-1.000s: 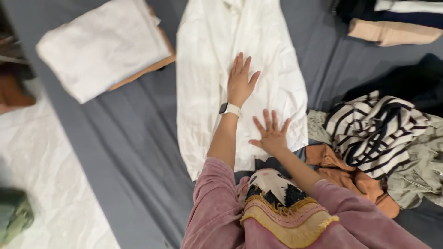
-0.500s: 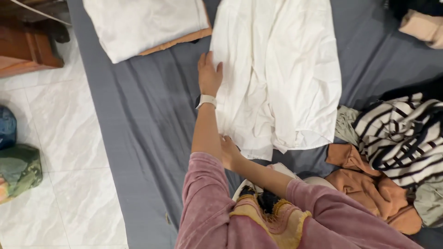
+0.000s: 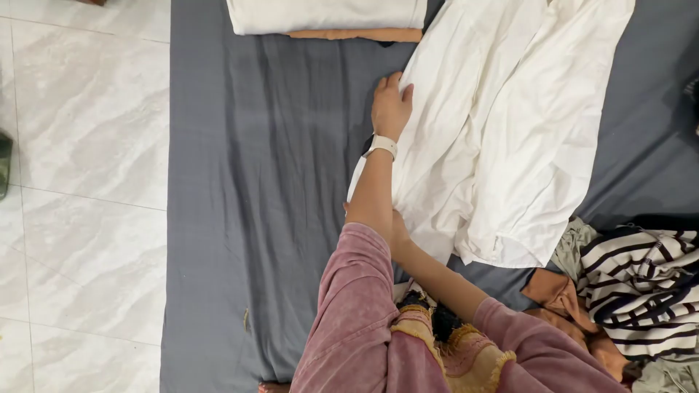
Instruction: Folding various pieces of clothing on a bed and stacking them neatly
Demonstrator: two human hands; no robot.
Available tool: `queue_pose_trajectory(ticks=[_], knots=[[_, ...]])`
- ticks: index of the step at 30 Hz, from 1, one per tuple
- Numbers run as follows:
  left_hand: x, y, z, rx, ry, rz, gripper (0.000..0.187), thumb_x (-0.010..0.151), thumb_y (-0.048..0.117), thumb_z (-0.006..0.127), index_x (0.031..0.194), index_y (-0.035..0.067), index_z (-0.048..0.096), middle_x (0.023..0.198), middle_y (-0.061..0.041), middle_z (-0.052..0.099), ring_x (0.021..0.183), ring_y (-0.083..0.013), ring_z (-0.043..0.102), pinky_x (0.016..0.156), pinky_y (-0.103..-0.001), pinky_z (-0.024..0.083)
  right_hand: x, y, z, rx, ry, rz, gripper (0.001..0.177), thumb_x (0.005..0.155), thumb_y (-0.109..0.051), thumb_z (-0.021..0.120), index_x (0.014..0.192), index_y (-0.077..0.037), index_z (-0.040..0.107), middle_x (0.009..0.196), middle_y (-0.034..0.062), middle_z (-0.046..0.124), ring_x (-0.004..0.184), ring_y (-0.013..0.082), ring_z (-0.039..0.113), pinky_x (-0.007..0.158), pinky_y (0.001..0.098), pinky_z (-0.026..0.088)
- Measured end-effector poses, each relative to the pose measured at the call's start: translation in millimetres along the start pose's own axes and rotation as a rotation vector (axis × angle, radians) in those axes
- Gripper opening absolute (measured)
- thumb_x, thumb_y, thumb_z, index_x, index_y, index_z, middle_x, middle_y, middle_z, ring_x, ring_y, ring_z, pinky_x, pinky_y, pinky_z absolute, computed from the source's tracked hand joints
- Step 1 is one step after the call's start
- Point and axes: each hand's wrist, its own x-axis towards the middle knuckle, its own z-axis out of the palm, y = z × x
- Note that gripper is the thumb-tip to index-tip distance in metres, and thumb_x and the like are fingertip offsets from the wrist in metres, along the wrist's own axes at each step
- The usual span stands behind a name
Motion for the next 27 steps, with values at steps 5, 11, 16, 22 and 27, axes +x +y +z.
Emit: queue_pose_trajectory(ticks=[5,11,16,22,27], knots=[[16.0,7.1,4.7,0.046,-0.048,-0.05,0.044,0.091,0.048,0.068,0.124,0.02,0.066,0.104,-0.01,0.068,0.101,-0.035,0.074,0.085,-0.048,0.062,2.6,16.9,-12.6,0.133,0.1,0.129,0.028,0.086,-0.026,0.064,0.113,-0.023,0.072,0.1,0.0001,0.069,0.102,0.0285,0.068,0.082,0.0433,0.055],[37.4,56.2,-13.8,0.016,-0.278,-0.185,0.034,0.092,0.037,0.065,0.12,0.02,0.072,0.109,-0.013,0.076,0.107,-0.038,0.074,0.09,-0.053,0.061,-27.6,52.8,-37.3,0.3,0.209,0.296,0.027,0.084,-0.026,0.066,0.11,-0.028,0.072,0.091,-0.0048,0.069,0.092,0.0251,0.073,0.077,0.0414,0.059],[54.3,131.0,-14.5,-0.138,-0.243,0.038,0.031,0.09,0.025,0.06,0.114,0.018,0.077,0.101,-0.007,0.081,0.095,-0.0315,0.075,0.073,-0.042,0.055,-80.2,81.1,-134.6,0.866,0.543,0.412,0.041,0.084,0.003,0.051,0.115,-0.011,0.075,0.104,0.0019,0.077,0.077,0.0117,0.067,0.07,0.0255,0.054],[46.0,207.1,45.0,-0.089,-0.303,-0.002,0.04,0.095,0.028,0.051,0.128,0.016,0.071,0.109,-0.004,0.081,0.106,-0.0258,0.073,0.088,-0.04,0.058,-150.3,136.3,-135.2,1.094,0.629,0.516,0.035,0.092,0.001,0.053,0.119,-0.009,0.072,0.1,0.0001,0.074,0.061,0.0038,0.046,0.061,0.0205,0.039],[5.8,232.7,84.6,-0.01,-0.402,0.034,0.041,0.097,0.021,0.05,0.135,0.015,0.065,0.11,-0.005,0.078,0.102,-0.0288,0.073,0.077,-0.043,0.059,-188.5,162.5,-97.1,1.44,0.518,0.576,0.027,0.093,-0.003,0.065,0.119,-0.005,0.071,0.107,0.0075,0.076,0.094,0.0177,0.071,0.08,0.0302,0.057]])
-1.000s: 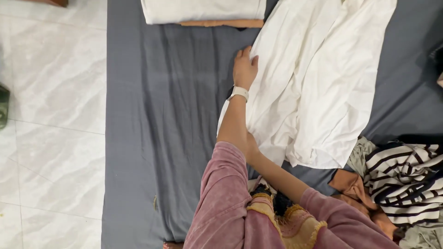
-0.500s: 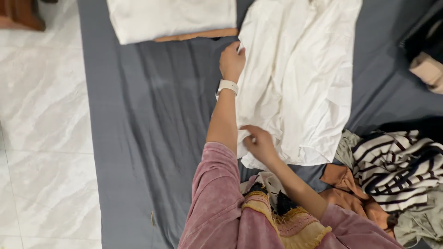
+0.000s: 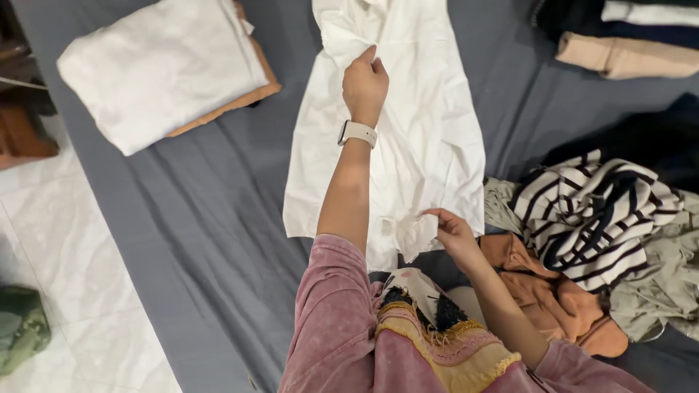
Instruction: Folding various pieces of clothing on a bed and stacking them neatly
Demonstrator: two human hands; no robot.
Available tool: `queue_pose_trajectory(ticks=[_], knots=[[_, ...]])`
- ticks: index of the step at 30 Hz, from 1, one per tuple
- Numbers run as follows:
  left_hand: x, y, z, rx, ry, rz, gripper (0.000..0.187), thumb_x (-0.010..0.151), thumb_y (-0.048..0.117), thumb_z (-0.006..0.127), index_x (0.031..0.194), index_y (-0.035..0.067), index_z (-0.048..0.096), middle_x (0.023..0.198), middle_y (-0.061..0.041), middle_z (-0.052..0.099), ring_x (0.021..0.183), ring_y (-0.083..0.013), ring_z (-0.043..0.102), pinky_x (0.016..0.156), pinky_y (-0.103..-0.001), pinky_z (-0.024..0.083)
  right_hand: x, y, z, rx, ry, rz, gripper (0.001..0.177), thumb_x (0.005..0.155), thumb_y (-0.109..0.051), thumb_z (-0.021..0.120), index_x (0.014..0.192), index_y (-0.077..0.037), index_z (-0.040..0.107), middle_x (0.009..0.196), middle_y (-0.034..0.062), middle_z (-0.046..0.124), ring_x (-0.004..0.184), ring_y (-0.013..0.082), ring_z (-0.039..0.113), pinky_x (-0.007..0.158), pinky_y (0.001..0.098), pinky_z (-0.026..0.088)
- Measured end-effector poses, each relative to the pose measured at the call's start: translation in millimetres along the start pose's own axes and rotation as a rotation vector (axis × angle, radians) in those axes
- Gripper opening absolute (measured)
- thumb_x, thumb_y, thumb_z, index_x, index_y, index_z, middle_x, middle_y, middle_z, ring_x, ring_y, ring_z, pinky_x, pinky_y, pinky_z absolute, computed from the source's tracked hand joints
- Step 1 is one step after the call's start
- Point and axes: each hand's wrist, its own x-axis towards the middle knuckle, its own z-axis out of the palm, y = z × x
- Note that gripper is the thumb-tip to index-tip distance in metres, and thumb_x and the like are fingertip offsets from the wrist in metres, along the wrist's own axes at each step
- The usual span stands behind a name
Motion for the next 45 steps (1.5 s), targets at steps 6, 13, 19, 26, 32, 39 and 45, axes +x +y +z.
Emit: queue_pose_trajectory(ticks=[6,13,19,26,32,39,45], knots=[[-28.5,-39.3,48.4,0.315,0.139,0.421,0.048,0.097,0.034,0.065,0.138,0.01,0.057,0.112,-0.012,0.056,0.104,-0.0345,0.059,0.077,-0.048,0.056,-3.5,27.6,-21.4,-0.261,-0.045,0.176,0.059,0.082,0.006,0.059,0.135,-0.018,0.066,0.132,0.0013,0.069,0.111,0.0162,0.064,0.098,0.0299,0.048],[-58.7,-29.0,3.3,0.623,0.213,0.533,0.062,0.115,0.054,0.037,0.167,0.022,0.023,0.174,-0.005,0.014,0.164,-0.0228,0.019,0.132,-0.047,0.032,-6.5,-26.8,2.8,-0.583,0.186,-0.448,0.045,0.109,-0.015,0.037,0.153,-0.014,0.046,0.158,0.0143,0.048,0.149,0.0344,0.039,0.124,0.0535,0.03],[-55.1,-66.0,16.3,1.02,0.185,0.435,0.073,0.113,0.071,0.036,0.167,0.027,0.015,0.172,-0.004,0.013,0.16,-0.019,0.026,0.128,-0.04,0.03,55.4,28.8,47.2,-1.442,-0.001,-0.605,0.082,0.102,-0.063,0.042,0.167,-0.024,0.011,0.175,0.0045,0.002,0.161,0.0293,0.006,0.12,0.0686,0.015],[-51.8,-95.6,21.8,0.906,0.17,0.509,0.074,0.113,0.07,0.041,0.166,0.024,0.018,0.172,-0.006,0.015,0.16,-0.0224,0.026,0.128,-0.043,0.033,79.0,55.2,40.4,-1.616,-0.037,-0.531,0.083,0.1,-0.07,0.028,0.166,-0.026,0.004,0.174,-0.0015,-0.005,0.16,0.0209,-0.004,0.124,0.0614,0.002],[-104.8,-101.2,-33.9,0.45,0.021,0.55,0.063,0.114,0.048,0.044,0.165,0.015,0.025,0.173,-0.008,0.015,0.162,-0.0265,0.017,0.13,-0.048,0.027,63.1,3.5,49.7,-1.42,-0.258,-0.281,0.077,0.102,-0.06,0.035,0.165,-0.022,0.009,0.173,0.0019,-0.002,0.159,0.0252,-0.004,0.123,0.0607,0.0],[-161.4,-212.4,-85.5,0.409,0.425,0.35,0.072,0.092,0.029,0.078,0.153,0.008,0.046,0.152,-0.022,0.044,0.139,-0.0399,0.047,0.115,-0.049,0.043,44.1,-5.3,95.9,-1.217,-0.025,-0.546,0.065,0.1,-0.042,0.062,0.155,-0.011,0.046,0.158,0.023,0.04,0.149,0.0445,0.032,0.117,0.0637,0.029],[-200.8,-258.5,-92.4,0.511,0.415,0.002,0.06,0.088,0.035,0.076,0.141,0.013,0.058,0.119,-0.013,0.062,0.109,-0.0336,0.066,0.084,-0.048,0.058,25.2,15.3,143.2,-1.213,-0.143,-0.603,0.075,0.097,-0.035,0.066,0.161,-0.011,0.036,0.16,0.0243,0.036,0.15,0.0458,0.03,0.117,0.0634,0.027]])
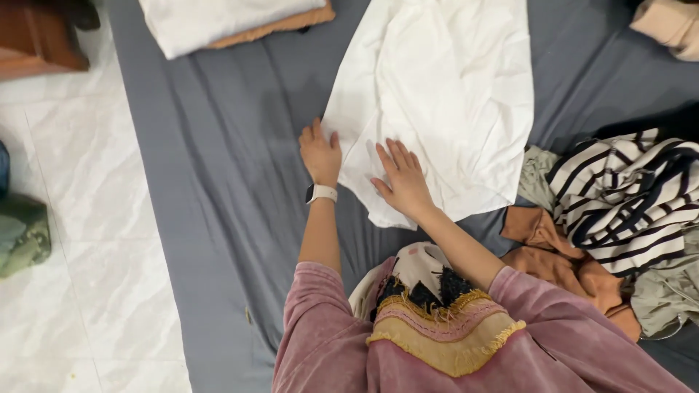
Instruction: Folding various pieces of clothing on a bed and stacking them neatly
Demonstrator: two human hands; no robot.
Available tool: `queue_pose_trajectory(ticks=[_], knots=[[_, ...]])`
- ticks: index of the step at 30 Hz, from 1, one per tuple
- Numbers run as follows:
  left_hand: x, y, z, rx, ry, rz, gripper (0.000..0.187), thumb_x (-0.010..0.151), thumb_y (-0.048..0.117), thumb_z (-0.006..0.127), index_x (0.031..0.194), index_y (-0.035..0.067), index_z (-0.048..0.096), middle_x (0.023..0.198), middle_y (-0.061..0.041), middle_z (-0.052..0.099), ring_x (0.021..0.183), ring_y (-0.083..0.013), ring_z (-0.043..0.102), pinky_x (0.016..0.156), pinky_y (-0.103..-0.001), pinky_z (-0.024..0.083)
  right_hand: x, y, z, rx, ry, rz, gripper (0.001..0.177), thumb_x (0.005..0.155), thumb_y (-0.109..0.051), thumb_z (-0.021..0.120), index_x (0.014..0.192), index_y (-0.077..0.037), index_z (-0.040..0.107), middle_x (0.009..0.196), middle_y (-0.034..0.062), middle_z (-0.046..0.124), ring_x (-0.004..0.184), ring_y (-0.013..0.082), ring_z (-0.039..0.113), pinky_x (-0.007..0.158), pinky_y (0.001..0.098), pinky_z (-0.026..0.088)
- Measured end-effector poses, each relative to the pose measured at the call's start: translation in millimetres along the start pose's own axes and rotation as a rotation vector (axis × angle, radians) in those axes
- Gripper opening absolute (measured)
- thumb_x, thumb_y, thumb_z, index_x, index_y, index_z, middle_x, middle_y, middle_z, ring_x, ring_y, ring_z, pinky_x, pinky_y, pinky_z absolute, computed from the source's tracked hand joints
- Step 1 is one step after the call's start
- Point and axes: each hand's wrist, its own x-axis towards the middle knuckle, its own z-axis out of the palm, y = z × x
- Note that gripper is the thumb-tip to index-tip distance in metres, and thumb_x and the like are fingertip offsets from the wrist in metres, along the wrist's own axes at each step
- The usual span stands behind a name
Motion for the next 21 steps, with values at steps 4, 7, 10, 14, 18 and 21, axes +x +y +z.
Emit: queue_pose_trajectory(ticks=[4,7,10,14,18,21], knots=[[-17.6,20.8,-1.3,-0.209,-0.133,-0.104,0.042,0.094,0.025,0.064,0.136,0.026,0.064,0.112,-0.01,0.074,0.1,-0.0317,0.075,0.081,-0.049,0.06,-4.1,-9.6,7.1,-0.005,0.049,-0.046,0.083,0.096,-0.034,0.069,0.163,-0.007,0.029,0.161,0.0297,0.033,0.149,0.0478,0.031,0.116,0.0664,0.027],[-28.9,69.6,-38.7,-0.318,-0.14,-0.065,0.036,0.097,0.021,0.061,0.133,0.024,0.066,0.115,-0.01,0.075,0.101,-0.0347,0.075,0.08,-0.05,0.06,-4.6,0.6,5.7,0.037,0.176,-0.019,0.073,0.102,-0.032,0.063,0.163,-0.008,0.031,0.161,0.0292,0.033,0.148,0.0484,0.033,0.115,0.064,0.032],[-43.1,125.7,-60.2,-0.384,-0.214,0.01,0.038,0.101,0.025,0.055,0.137,0.02,0.064,0.117,-0.015,0.074,0.099,-0.0422,0.074,0.079,-0.057,0.059,0.9,4.7,-23.3,0.19,0.293,-0.019,0.057,0.109,-0.015,0.049,0.163,-0.01,0.031,0.159,0.0328,0.035,0.143,0.0539,0.037,0.115,0.0651,0.033],[-54.7,189.8,-69.7,-0.54,-0.244,0.083,0.042,0.101,0.023,0.056,0.143,0.021,0.059,0.121,-0.014,0.071,0.102,-0.0437,0.072,0.083,-0.058,0.059,-0.7,27.9,-67.9,0.34,0.406,0.013,0.049,0.114,-0.021,0.038,0.163,-0.015,0.033,0.16,0.0307,0.035,0.145,0.0531,0.034,0.119,0.0631,0.031],[-69.0,233.9,-57.9,-0.641,-0.349,0.169,0.042,0.103,0.022,0.052,0.144,0.018,0.056,0.122,-0.015,0.07,0.106,-0.0431,0.071,0.086,-0.057,0.059,-7.6,78.7,-84.5,0.405,0.415,0.094,0.046,0.111,-0.015,0.046,0.157,-0.016,0.046,0.156,0.0247,0.044,0.142,0.0451,0.042,0.117,0.0569,0.036],[-82.6,247.4,-19.8,-0.6,-0.479,0.242,0.047,0.099,0.015,0.052,0.146,0.014,0.053,0.119,-0.016,0.068,0.109,-0.0433,0.07,0.088,-0.056,0.059,-14.2,118.7,-79.2,0.36,0.374,0.159,0.048,0.105,-0.006,0.053,0.152,-0.017,0.054,0.154,0.0187,0.05,0.14,0.0395,0.048,0.115,0.0529,0.04]])
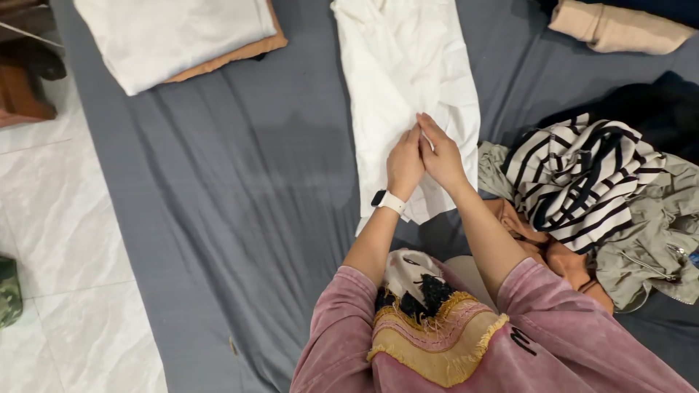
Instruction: Folding various pieces of clothing on a bed and stacking them neatly
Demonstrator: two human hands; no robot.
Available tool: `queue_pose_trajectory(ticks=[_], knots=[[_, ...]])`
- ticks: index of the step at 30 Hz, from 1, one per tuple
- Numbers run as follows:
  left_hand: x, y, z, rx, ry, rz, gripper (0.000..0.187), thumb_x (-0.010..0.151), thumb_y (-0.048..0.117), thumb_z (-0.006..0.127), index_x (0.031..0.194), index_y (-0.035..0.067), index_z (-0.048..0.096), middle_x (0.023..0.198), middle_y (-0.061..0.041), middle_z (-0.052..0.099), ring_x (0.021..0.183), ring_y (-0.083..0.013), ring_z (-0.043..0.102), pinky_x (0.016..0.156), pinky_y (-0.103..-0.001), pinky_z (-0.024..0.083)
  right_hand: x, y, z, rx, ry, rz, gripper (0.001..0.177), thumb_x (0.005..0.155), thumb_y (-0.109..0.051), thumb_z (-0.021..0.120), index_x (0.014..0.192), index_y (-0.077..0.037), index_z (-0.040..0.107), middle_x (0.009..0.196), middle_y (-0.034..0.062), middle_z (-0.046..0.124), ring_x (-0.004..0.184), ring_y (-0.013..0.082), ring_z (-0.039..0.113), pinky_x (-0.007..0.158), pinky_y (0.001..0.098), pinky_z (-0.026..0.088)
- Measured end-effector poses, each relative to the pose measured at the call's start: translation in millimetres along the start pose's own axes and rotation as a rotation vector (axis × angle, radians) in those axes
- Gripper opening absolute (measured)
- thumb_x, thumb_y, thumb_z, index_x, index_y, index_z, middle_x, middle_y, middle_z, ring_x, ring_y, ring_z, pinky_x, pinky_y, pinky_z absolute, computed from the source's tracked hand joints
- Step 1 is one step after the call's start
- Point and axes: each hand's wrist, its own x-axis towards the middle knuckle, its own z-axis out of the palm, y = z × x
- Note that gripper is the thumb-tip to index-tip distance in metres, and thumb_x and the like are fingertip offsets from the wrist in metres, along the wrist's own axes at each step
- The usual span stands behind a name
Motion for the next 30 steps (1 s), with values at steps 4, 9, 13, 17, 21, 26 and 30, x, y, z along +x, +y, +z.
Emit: queue_pose_trajectory(ticks=[4,9,13,17,21,26,30], knots=[[-3.7,-44.3,60.2,0.096,-0.181,-0.008,0.051,0.092,0.014,0.058,0.143,0.015,0.054,0.113,-0.011,0.07,0.108,-0.0364,0.071,0.091,-0.053,0.057,-4.0,45.6,3.9,-0.091,-0.059,0.006,0.057,0.096,0.0,0.056,0.15,-0.019,0.057,0.155,0.0165,0.05,0.14,0.0386,0.047,0.115,0.0516,0.041],[-25.1,-60.9,64.9,0.064,-0.201,-0.018,0.043,0.085,0.014,0.063,0.127,0.012,0.067,0.111,-0.012,0.071,0.105,-0.0388,0.071,0.087,-0.051,0.058,7.5,26.2,18.0,-0.139,-0.003,0.002,0.048,0.099,-0.02,0.067,0.146,-0.012,0.059,0.145,0.0189,0.056,0.133,0.0388,0.054,0.11,0.0488,0.046],[-36.0,-68.0,48.0,0.07,-0.216,0.008,0.033,0.081,0.013,0.065,0.112,0.003,0.073,0.103,-0.018,0.071,0.095,-0.0439,0.071,0.079,-0.052,0.058,27.2,6.3,44.1,-0.22,-0.134,0.172,0.065,0.094,-0.041,0.074,0.145,-0.007,0.055,0.131,0.0192,0.062,0.121,0.0396,0.061,0.101,0.0517,0.052],[-40.4,-76.4,32.1,0.1,-0.221,0.116,0.028,0.082,0.014,0.066,0.1,-0.003,0.076,0.101,-0.024,0.07,0.089,-0.0474,0.071,0.075,-0.052,0.059,44.0,64.7,75.8,-0.409,-0.233,0.273,0.05,0.093,-0.044,0.071,0.136,-0.019,0.064,0.112,0.0078,0.073,0.107,0.0317,0.071,0.09,0.0472,0.057],[-28.4,-45.7,-21.1,0.289,0.313,0.432,0.022,0.095,0.019,0.067,0.116,0.016,0.073,0.118,-0.01,0.068,0.11,-0.0307,0.068,0.088,-0.041,0.057,41.9,82.4,45.2,-0.358,-0.045,0.282,0.025,0.099,-0.038,0.066,0.114,-0.018,0.073,0.091,0.0143,0.075,0.095,0.0406,0.073,0.081,0.0526,0.057],[12.0,-10.7,-41.2,0.51,0.232,0.357,0.067,0.102,0.046,0.062,0.157,0.013,0.042,0.164,-0.018,0.036,0.151,-0.0332,0.041,0.12,-0.049,0.041,15.2,102.0,7.6,-0.459,0.065,0.363,0.023,0.101,-0.035,0.066,0.112,-0.015,0.072,0.091,0.0177,0.074,0.091,0.0441,0.073,0.076,0.0543,0.058],[24.1,-19.6,-27.4,0.629,-0.034,0.266,0.085,0.1,0.061,0.059,0.166,0.019,0.025,0.174,-0.014,0.011,0.161,-0.0305,0.01,0.129,-0.057,0.013,9.0,49.8,-8.6,-0.493,0.185,0.023,0.041,0.094,-0.017,0.075,0.13,-0.001,0.061,0.117,0.027,0.065,0.108,0.0482,0.064,0.084,0.0567,0.054]])
